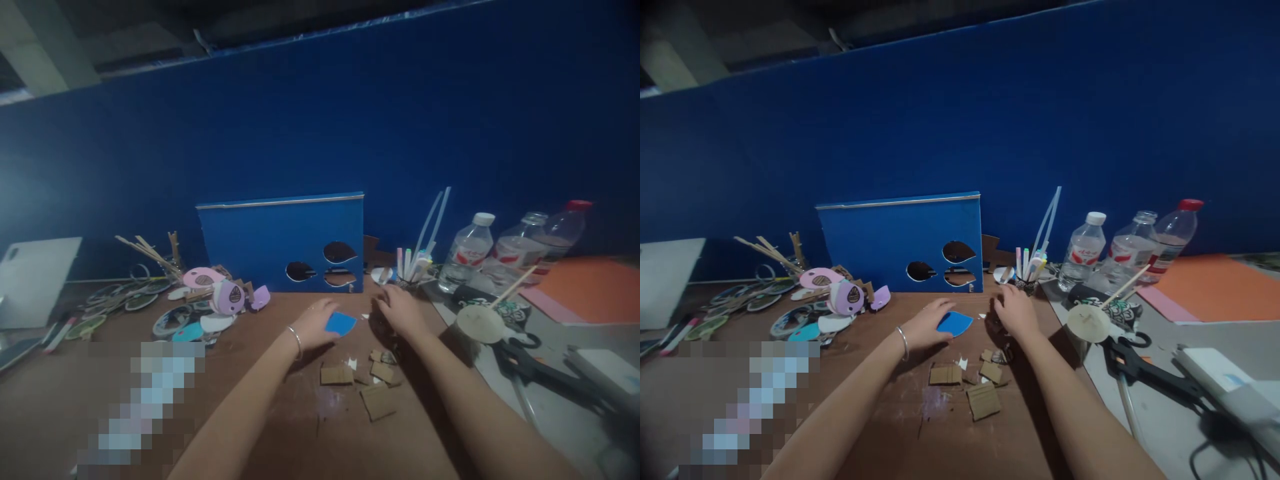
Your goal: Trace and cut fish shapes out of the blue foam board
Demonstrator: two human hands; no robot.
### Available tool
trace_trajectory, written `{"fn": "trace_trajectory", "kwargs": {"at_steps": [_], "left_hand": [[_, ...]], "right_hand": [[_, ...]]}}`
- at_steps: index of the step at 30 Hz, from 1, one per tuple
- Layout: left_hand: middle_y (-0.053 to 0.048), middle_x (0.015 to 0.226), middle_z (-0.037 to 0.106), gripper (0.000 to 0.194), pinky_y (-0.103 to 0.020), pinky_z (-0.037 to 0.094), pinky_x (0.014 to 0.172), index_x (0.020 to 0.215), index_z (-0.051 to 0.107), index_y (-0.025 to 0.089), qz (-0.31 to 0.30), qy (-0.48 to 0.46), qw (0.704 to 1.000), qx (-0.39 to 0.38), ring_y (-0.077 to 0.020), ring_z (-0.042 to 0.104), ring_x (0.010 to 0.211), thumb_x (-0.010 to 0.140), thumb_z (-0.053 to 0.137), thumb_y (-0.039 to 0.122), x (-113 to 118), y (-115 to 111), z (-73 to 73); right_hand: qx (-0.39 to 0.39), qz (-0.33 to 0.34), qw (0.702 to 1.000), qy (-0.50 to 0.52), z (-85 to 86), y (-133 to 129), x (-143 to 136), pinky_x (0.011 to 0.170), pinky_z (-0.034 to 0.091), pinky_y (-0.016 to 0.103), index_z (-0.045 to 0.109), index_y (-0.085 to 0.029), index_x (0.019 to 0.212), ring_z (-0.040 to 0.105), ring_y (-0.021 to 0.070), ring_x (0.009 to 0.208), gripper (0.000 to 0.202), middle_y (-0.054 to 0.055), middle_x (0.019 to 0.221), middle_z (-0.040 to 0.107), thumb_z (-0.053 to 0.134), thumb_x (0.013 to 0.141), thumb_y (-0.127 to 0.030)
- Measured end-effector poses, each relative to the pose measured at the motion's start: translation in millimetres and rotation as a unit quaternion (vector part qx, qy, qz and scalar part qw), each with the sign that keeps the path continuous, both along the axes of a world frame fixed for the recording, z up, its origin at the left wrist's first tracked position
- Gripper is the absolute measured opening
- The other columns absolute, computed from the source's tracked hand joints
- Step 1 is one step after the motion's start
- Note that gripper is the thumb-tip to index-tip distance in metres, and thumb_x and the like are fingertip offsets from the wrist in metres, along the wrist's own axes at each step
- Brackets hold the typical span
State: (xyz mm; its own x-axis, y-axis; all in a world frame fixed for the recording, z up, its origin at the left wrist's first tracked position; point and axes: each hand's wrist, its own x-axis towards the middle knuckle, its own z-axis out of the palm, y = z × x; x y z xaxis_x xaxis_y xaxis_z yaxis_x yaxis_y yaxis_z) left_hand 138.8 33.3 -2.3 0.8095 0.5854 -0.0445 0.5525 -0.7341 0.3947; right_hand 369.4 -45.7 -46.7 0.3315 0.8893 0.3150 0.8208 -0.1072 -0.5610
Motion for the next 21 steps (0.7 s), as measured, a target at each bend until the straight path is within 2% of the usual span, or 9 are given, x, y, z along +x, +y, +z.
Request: {"fn": "trace_trajectory", "kwargs": {"at_steps": [2,4,7,9,14,18,20,21], "left_hand": [[-0.012,0.141,0.036,0.080,-0.045,0.030,0.105,0.135,0.038,0.020,-0.007,0.029,0.999,0.014,-0.0321,0.036,0.127,0.065,0.066,0.045,-1.6,7.5,-14.8],[-0.011,0.137,0.042,0.073,-0.044,0.031,0.104,0.132,0.043,0.020,-0.023,0.032,0.999,0.035,-0.0312,0.039,0.124,0.067,0.064,0.045,-3.2,11.6,-20.9],[-0.009,0.131,0.049,0.060,-0.042,0.033,0.102,0.126,0.048,0.021,-0.033,0.019,0.998,0.055,-0.0287,0.043,0.120,0.071,0.060,0.040,-5.4,14.7,-20.9],[-0.009,0.129,0.050,0.058,-0.040,0.034,0.101,0.125,0.049,0.021,-0.025,0.014,0.998,0.056,-0.0277,0.046,0.117,0.071,0.060,0.038,-6.8,16.6,-19.8],[-0.009,0.127,0.051,0.059,-0.039,0.034,0.101,0.125,0.049,0.021,-0.002,0.012,0.998,0.054,-0.0276,0.046,0.117,0.071,0.061,0.039,-10.5,21.6,-20.5],[-0.009,0.128,0.050,0.057,-0.040,0.034,0.101,0.124,0.049,0.020,0.006,0.011,0.998,0.059,-0.0277,0.045,0.117,0.072,0.060,0.040,-13.5,24.1,-20.8],[-0.009,0.128,0.050,0.056,-0.040,0.034,0.101,0.125,0.049,0.020,0.014,0.016,0.998,0.067,-0.0277,0.045,0.117,0.073,0.059,0.039,-14.5,24.5,-21.5],[-0.009,0.129,0.049,0.056,-0.041,0.034,0.101,0.125,0.048,0.021,0.024,0.017,0.997,0.074,-0.0279,0.044,0.118,0.074,0.058,0.038,-14.6,24.5,-22.3]], "right_hand": [[-0.022,-0.031,0.999,-0.019,-6.0,-1.4,10.0,0.085,0.036,0.039,0.052,-0.010,0.118,0.053,0.0299,0.101,0.041,0.019,0.109,0.059,0.046,0.081,-0.027],[-0.038,-0.035,0.998,-0.037,-11.4,-1.6,12.2,0.086,0.035,0.038,0.052,-0.011,0.119,0.052,0.0301,0.102,0.044,0.019,0.110,0.059,0.049,0.079,-0.029],[-0.044,-0.024,0.997,-0.057,-14.3,-0.8,7.9,0.091,0.032,0.038,0.056,-0.011,0.112,0.050,0.0301,0.106,0.040,0.019,0.115,0.057,0.052,0.077,-0.030],[-0.043,-0.011,0.997,-0.059,-12.0,-0.6,4.3,0.089,0.033,0.039,0.060,-0.011,0.104,0.051,0.0295,0.103,0.033,0.018,0.111,0.059,0.050,0.078,-0.030],[-0.023,0.077,0.996,-0.034,-0.4,-3.2,-8.5,0.082,0.038,0.033,0.067,-0.019,0.082,0.055,0.0231,0.092,0.022,0.009,0.091,0.067,0.048,0.078,-0.026],[-0.008,0.154,0.988,0.002,4.6,-7.0,-20.1,0.067,0.042,0.027,0.065,-0.022,0.059,0.058,0.0178,0.070,0.020,0.001,0.066,0.065,0.057,0.073,-0.035],[0.011,0.139,0.990,0.021,5.0,-8.7,-20.3,0.064,0.043,0.026,0.062,-0.022,0.056,0.057,0.0170,0.065,0.023,0.001,0.063,0.063,0.058,0.072,-0.037],[0.028,0.111,0.993,0.030,5.0,-9.3,-18.3,0.067,0.044,0.028,0.063,-0.021,0.062,0.058,0.0182,0.069,0.022,0.002,0.069,0.063,0.055,0.075,-0.037]]}}
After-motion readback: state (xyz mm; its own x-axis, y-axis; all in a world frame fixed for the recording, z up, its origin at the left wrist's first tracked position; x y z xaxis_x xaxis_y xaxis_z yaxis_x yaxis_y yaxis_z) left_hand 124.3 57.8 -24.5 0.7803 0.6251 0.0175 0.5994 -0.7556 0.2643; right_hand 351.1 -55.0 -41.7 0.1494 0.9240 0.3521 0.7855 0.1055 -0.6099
